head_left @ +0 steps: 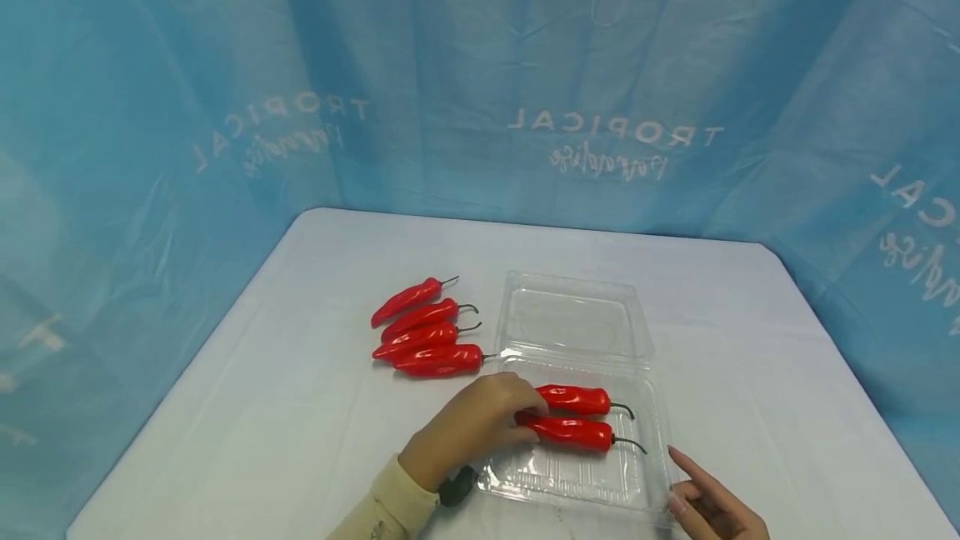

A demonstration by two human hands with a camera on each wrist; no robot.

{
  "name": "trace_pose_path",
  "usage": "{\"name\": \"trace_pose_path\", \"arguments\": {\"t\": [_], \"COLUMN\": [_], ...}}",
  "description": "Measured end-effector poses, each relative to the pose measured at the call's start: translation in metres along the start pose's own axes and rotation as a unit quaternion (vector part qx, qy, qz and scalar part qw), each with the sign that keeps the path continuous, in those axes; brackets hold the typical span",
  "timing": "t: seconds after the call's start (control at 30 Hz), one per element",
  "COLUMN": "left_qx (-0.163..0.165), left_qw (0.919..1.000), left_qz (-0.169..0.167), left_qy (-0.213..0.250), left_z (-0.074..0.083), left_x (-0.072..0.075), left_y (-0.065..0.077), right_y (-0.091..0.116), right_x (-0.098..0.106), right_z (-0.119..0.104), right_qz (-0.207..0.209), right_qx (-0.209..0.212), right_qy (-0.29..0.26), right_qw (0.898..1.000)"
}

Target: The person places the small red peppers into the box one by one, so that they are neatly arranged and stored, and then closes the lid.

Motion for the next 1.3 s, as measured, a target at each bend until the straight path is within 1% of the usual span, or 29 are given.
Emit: {"name": "trace_pose_path", "arguments": {"t": [0.07,0.23,0.37,0.5,0.63,0.73,0.8,0.9,0.97,1.03,1.1,1.17,1.2,1.23,1.3], "left_qx": [0.0,-0.005,-0.003,0.011,0.029,0.034,0.033,0.018,0.006,-0.006,-0.016,-0.024,-0.028,-0.029,-0.018], "left_qw": [1.0,0.9998,0.9998,0.9997,0.999,0.9988,0.9989,0.9993,0.9996,0.9996,0.9985,0.9949,0.9924,0.9895,0.9833], "left_qz": [-0.002,-0.004,-0.012,-0.023,-0.026,-0.022,-0.019,-0.009,0.004,0.023,0.05,0.083,0.104,0.127,0.171], "left_qy": [0.01,0.02,0.014,-0.004,-0.02,-0.028,-0.028,-0.031,-0.026,-0.012,0.019,0.052,0.06,0.062,0.061], "left_z": [-0.001,-0.002,-0.001,-0.001,-0.001,0.0,-0.001,0.0,0.0,0.001,0.0,-0.004,-0.006,-0.01,-0.02], "left_x": [-0.001,-0.002,-0.003,-0.004,-0.005,-0.004,-0.004,-0.004,-0.003,0.001,0.007,0.017,0.022,0.029,0.044], "left_y": [0.0,0.0,-0.001,-0.002,-0.003,-0.004,-0.004,-0.004,-0.004,-0.002,0.001,0.006,0.01,0.014,0.024], "right_y": [0.0,0.0,-0.001,-0.001,-0.001,-0.001,0.0,-0.001,-0.001,-0.001,-0.001,-0.001,-0.001,-0.001,-0.001], "right_x": [0.0,0.0,0.001,0.002,0.002,0.002,0.002,0.003,0.003,0.003,0.003,0.003,0.003,0.003,0.003], "right_z": [0.001,0.002,0.002,0.002,0.002,0.001,0.001,0.002,0.003,0.004,0.005,0.004,0.004,0.004,0.002], "right_qz": [0.0,0.0,-0.002,-0.007,-0.006,0.001,0.006,0.011,0.011,0.01,0.01,0.009,0.011,0.011,0.014], "right_qx": [-0.002,0.008,0.019,0.023,0.014,0.009,0.006,-0.009,-0.019,-0.029,-0.032,-0.03,-0.03,-0.028,-0.025], "right_qy": [-0.002,-0.003,0.002,-0.002,-0.002,-0.001,-0.004,-0.003,-0.001,0.002,0.006,0.01,0.01,0.009,0.013], "right_qw": [1.0,1.0,1.0,1.0,1.0,1.0,1.0,1.0,1.0,1.0,0.999,0.999,0.999,0.999,1.0]}}
Point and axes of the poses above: each hand's wrist, its own y-axis away from the middle knuckle, its own x-axis out of the back of the hand, z = x × y, the point moved 7 cm from there along -y, towards the middle knuckle, and after that the axes turned 6 degrees about y, right-handed, at the moved point
